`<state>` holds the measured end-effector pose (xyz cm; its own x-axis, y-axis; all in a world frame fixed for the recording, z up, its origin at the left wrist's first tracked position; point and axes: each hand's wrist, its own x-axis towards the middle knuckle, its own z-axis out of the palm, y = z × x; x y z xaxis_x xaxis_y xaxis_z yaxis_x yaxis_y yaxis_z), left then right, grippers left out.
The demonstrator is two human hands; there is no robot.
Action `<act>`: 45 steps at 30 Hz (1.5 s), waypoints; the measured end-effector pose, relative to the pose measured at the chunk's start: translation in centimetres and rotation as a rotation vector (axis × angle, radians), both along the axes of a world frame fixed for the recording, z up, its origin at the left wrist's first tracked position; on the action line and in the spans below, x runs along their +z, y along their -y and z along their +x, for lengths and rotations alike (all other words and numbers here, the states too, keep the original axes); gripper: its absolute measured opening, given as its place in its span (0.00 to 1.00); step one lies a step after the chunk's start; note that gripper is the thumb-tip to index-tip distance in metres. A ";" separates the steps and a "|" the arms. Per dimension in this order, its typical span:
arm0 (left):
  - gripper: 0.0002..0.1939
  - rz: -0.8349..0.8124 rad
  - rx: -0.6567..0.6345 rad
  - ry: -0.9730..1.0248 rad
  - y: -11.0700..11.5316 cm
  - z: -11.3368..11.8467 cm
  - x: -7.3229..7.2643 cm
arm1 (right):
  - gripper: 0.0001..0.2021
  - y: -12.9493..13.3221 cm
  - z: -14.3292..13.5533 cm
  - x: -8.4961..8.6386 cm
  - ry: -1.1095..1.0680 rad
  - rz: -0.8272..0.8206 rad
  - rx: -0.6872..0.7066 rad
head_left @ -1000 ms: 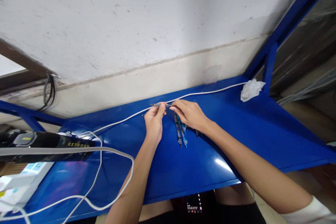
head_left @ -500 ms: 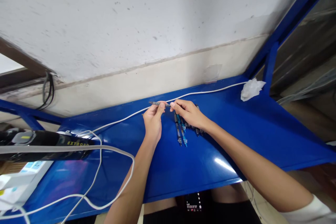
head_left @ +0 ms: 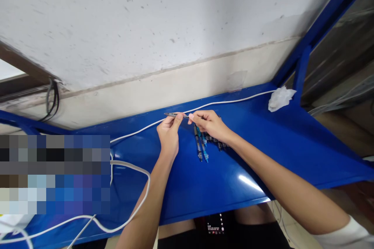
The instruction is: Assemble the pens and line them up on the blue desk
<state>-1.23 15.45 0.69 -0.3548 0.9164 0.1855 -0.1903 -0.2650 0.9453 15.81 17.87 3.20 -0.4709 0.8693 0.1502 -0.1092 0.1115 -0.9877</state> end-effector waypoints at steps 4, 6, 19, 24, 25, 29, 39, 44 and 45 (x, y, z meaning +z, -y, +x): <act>0.15 0.021 -0.091 -0.059 0.0 0.1 0.1 | 0.18 -0.3 -0.2 0.1 -0.285 -0.173 -0.098; 0.17 0.012 -0.172 -0.206 0.0 -0.1 0.1 | 0.19 -0.9 0.0 0.6 -0.410 -0.192 -0.218; 0.12 0.000 -0.273 -1.128 0.4 -1.7 -0.2 | 0.30 -3.7 3.9 0.8 -0.731 -0.274 -0.240; 0.10 -0.013 -0.277 -1.117 0.4 -2.0 -0.1 | 0.29 -3.3 4.9 0.3 -0.909 -0.437 -0.204; 0.10 -0.022 -0.271 -1.120 0.4 -2.0 -0.1 | 0.28 -3.3 5.0 0.3 -0.929 -0.449 -0.207; 0.13 -0.051 -0.234 -1.143 0.5 -1.8 0.0 | 0.28 -3.3 5.0 0.2 -0.945 -0.430 -0.203; 0.19 -0.058 -0.275 -1.222 0.8 -1.5 0.5 | 0.27 -3.1 4.9 0.3 -1.081 -0.503 -0.175; 0.19 -0.082 -0.296 -1.233 1.2 -1.0 0.9 | 0.25 -3.5 4.4 1.1 -1.003 -0.504 -0.194; 0.20 -0.082 -0.295 -1.230 1.3 -0.9 0.9 | 0.24 -3.6 4.3 1.3 -0.955 -0.497 -0.223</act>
<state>-2.16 14.15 1.63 0.2300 0.9553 0.1855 0.7809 -0.2950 0.5506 20.07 21.51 4.48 -0.1721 0.9849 -0.0208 -0.8794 -0.1631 -0.4474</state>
